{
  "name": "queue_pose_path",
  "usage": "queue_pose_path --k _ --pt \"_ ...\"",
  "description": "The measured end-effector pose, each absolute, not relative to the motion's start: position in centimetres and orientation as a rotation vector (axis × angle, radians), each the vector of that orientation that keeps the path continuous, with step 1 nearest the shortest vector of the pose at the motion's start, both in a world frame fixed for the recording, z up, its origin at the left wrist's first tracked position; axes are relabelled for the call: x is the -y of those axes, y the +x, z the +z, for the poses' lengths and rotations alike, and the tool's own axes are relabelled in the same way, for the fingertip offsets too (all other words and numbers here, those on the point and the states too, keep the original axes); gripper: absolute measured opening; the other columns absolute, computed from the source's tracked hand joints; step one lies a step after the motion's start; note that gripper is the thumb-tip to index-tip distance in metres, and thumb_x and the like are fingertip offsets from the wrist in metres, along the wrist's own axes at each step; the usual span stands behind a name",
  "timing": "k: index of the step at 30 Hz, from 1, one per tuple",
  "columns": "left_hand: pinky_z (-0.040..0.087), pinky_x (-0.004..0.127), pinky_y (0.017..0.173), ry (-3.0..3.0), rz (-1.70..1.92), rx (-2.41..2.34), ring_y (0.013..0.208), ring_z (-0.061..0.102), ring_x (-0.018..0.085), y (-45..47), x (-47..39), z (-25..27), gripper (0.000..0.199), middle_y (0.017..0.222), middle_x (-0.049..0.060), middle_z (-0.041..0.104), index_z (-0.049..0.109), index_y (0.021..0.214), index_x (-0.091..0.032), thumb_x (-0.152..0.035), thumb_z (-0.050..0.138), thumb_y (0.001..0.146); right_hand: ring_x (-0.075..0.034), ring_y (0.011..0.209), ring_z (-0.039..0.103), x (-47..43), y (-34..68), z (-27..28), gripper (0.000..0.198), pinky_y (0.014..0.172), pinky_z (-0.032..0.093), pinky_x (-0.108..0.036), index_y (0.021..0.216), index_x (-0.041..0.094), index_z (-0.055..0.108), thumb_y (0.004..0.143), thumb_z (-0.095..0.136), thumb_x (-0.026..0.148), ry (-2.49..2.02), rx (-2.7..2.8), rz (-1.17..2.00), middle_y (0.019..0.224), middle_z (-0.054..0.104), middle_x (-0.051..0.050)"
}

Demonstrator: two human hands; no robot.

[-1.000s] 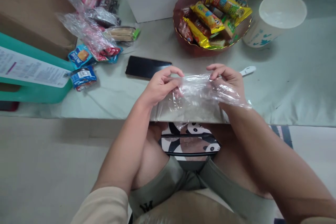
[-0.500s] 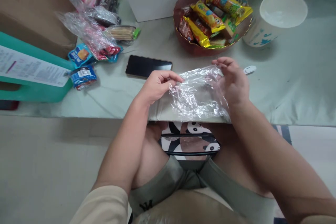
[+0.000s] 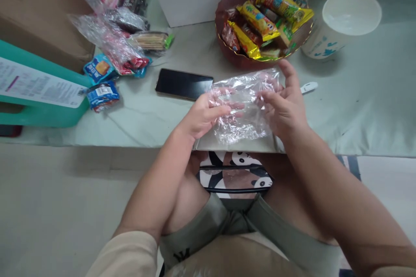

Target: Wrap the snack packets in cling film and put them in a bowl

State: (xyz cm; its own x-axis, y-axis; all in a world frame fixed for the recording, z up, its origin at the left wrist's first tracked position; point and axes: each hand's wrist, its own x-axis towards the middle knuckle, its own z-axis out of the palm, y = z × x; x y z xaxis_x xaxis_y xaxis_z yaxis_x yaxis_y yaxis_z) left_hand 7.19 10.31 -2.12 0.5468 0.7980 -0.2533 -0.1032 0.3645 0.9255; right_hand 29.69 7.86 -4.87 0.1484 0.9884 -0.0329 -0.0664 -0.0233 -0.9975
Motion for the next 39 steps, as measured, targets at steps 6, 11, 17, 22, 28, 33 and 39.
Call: queue_pose_path --k 6,11,17,22,28,33,39 --pt "0.061 0.027 0.071 1.020 0.771 -0.982 0.082 0.077 0.017 7.1 -11.0 -1.9 0.029 0.093 0.006 0.079 0.068 0.100 -0.016 -0.030 0.079 0.078 -0.022 0.091 0.072 -7.2 28.9 -3.1 0.048 0.083 0.062 -0.039 0.096 0.024 0.066 0.065 0.091 0.050 -1.225 0.857 1.593 0.103 0.074 -0.006" --pt "0.060 0.025 0.067 0.989 0.601 -0.949 0.077 0.077 0.016 6.6 -11.1 -1.7 0.024 0.089 0.005 0.079 0.070 0.101 -0.018 -0.026 0.077 0.079 -0.013 0.067 0.063 -6.8 28.1 -2.5 0.037 0.061 0.053 -0.028 0.079 0.022 0.056 0.071 0.087 0.039 -1.254 0.915 1.519 0.078 0.069 0.000" --pt "0.040 0.019 0.039 1.059 0.667 -0.999 0.040 0.049 0.006 6.5 -11.1 -2.0 0.017 0.055 -0.007 0.057 0.070 0.095 -0.021 -0.024 0.074 0.079 -0.009 0.043 0.038 -6.6 28.7 -2.4 0.032 0.042 0.025 -0.024 0.087 0.025 0.055 0.078 0.080 0.042 -1.389 1.083 1.469 0.050 0.045 0.009" --pt "0.048 0.020 0.045 1.005 0.767 -0.936 0.044 0.052 0.007 6.3 -11.5 -1.5 0.016 0.056 -0.007 0.057 0.067 0.086 -0.023 -0.032 0.075 0.075 -0.012 0.049 0.045 -6.7 28.6 -1.9 0.037 0.046 0.034 -0.027 0.088 0.028 0.057 0.071 0.083 0.048 -1.217 0.929 1.402 0.061 0.053 0.006" --pt "0.051 0.024 0.049 1.048 0.807 -0.973 0.057 0.061 0.013 6.2 -12.3 -1.7 0.038 0.066 0.004 0.065 0.064 0.069 -0.020 -0.052 0.058 0.088 -0.015 0.059 0.049 -6.7 29.2 -1.4 0.032 0.050 0.039 -0.031 0.070 0.024 0.066 0.069 0.069 0.056 -1.153 0.926 1.439 0.072 0.058 -0.003" --pt "0.047 0.021 0.050 1.182 0.860 -1.028 0.058 0.053 0.008 6.7 -12.0 -2.3 0.019 0.074 -0.001 0.060 0.061 0.077 -0.021 -0.028 0.076 0.068 -0.013 0.061 0.047 -6.2 29.2 -2.1 0.031 0.053 0.036 -0.028 0.071 0.022 0.061 0.080 0.073 0.050 -1.402 1.172 1.282 0.073 0.057 -0.001" --pt "0.049 0.022 0.050 1.201 0.894 -1.025 0.058 0.052 0.007 6.9 -11.7 -2.3 0.029 0.083 -0.003 0.059 0.061 0.089 -0.021 -0.016 0.074 0.063 -0.011 0.067 0.053 -6.4 29.4 -2.7 0.046 0.055 0.045 -0.026 0.101 0.028 0.056 0.066 0.085 0.029 -1.319 1.170 1.227 0.098 0.060 0.001"
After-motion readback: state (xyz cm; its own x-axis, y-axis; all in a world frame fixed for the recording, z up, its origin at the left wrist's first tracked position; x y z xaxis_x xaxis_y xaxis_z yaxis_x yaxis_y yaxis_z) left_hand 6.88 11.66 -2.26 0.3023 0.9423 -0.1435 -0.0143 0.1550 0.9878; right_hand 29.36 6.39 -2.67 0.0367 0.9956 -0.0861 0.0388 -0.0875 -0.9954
